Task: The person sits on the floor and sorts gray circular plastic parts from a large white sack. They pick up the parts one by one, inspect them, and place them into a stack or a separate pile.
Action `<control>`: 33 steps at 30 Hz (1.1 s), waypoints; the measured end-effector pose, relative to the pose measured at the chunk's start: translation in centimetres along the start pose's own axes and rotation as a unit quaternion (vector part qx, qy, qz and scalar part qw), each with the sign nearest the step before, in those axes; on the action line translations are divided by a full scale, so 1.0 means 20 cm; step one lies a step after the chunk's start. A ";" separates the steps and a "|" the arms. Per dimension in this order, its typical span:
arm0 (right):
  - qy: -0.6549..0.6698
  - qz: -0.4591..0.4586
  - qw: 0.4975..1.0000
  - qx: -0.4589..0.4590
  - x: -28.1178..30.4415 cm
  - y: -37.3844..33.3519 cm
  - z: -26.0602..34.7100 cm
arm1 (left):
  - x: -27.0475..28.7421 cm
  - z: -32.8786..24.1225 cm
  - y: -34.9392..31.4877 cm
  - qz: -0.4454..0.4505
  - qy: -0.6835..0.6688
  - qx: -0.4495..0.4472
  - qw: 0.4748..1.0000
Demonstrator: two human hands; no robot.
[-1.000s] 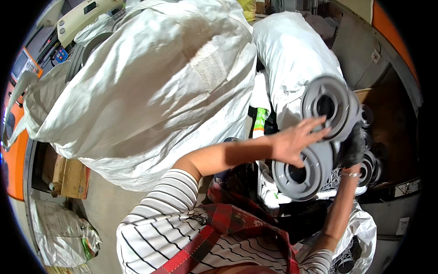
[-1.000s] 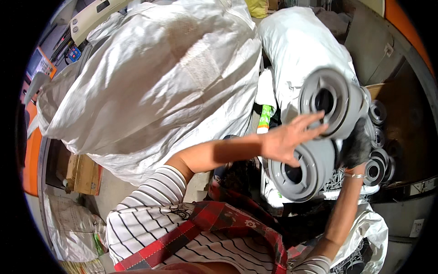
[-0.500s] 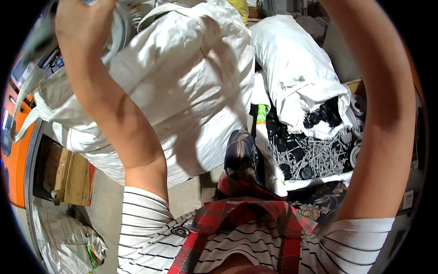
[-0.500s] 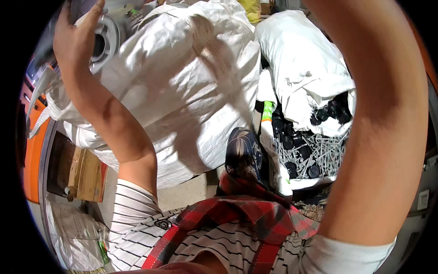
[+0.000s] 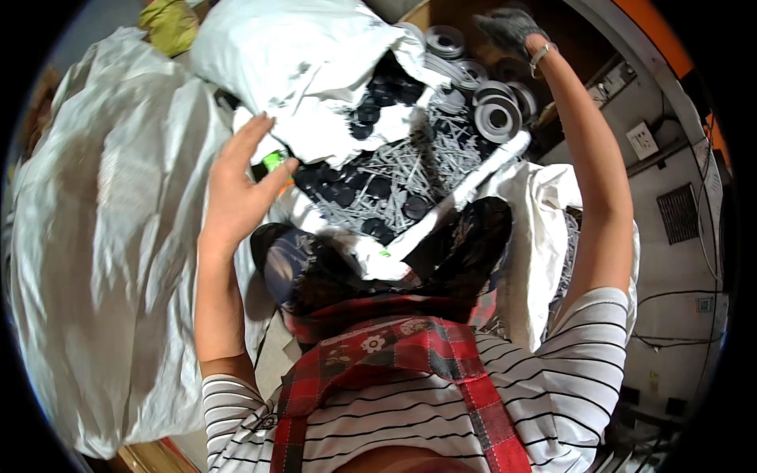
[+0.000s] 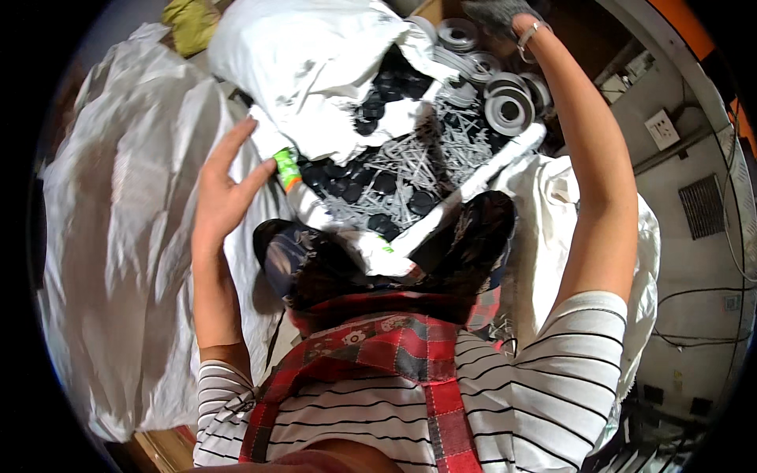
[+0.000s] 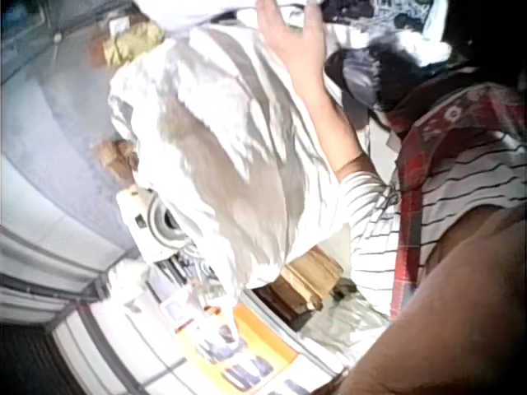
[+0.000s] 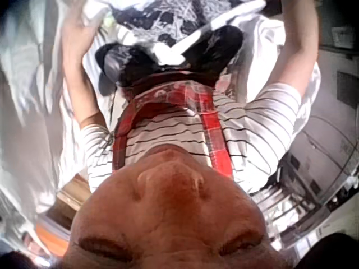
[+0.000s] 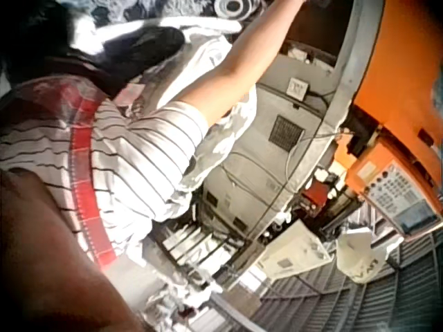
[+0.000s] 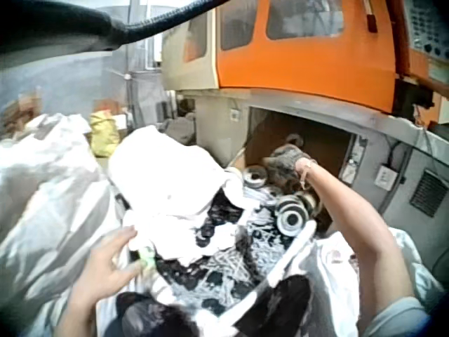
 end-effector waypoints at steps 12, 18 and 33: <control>-0.037 0.046 0.934 -0.351 -0.65 -0.49 -0.94 | -1.13 0.52 0.59 0.082 0.014 -0.024 0.996; -0.083 0.043 0.928 -0.359 -0.88 -0.30 -1.16 | -1.44 1.18 0.83 0.096 0.215 0.051 0.971; -0.200 0.251 0.925 -0.201 -1.07 0.15 -1.27 | -1.62 1.29 0.78 -0.031 0.270 -0.046 0.961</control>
Point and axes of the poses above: each hand's wrist, its own y-axis towards the middle knuckle, its own x-axis out of the back of the hand, z = x × y, the point moved 3 cm from there along y, towards the middle knuckle, and after that the axes turned 2 degrees about -z, right-handed, at the moved point
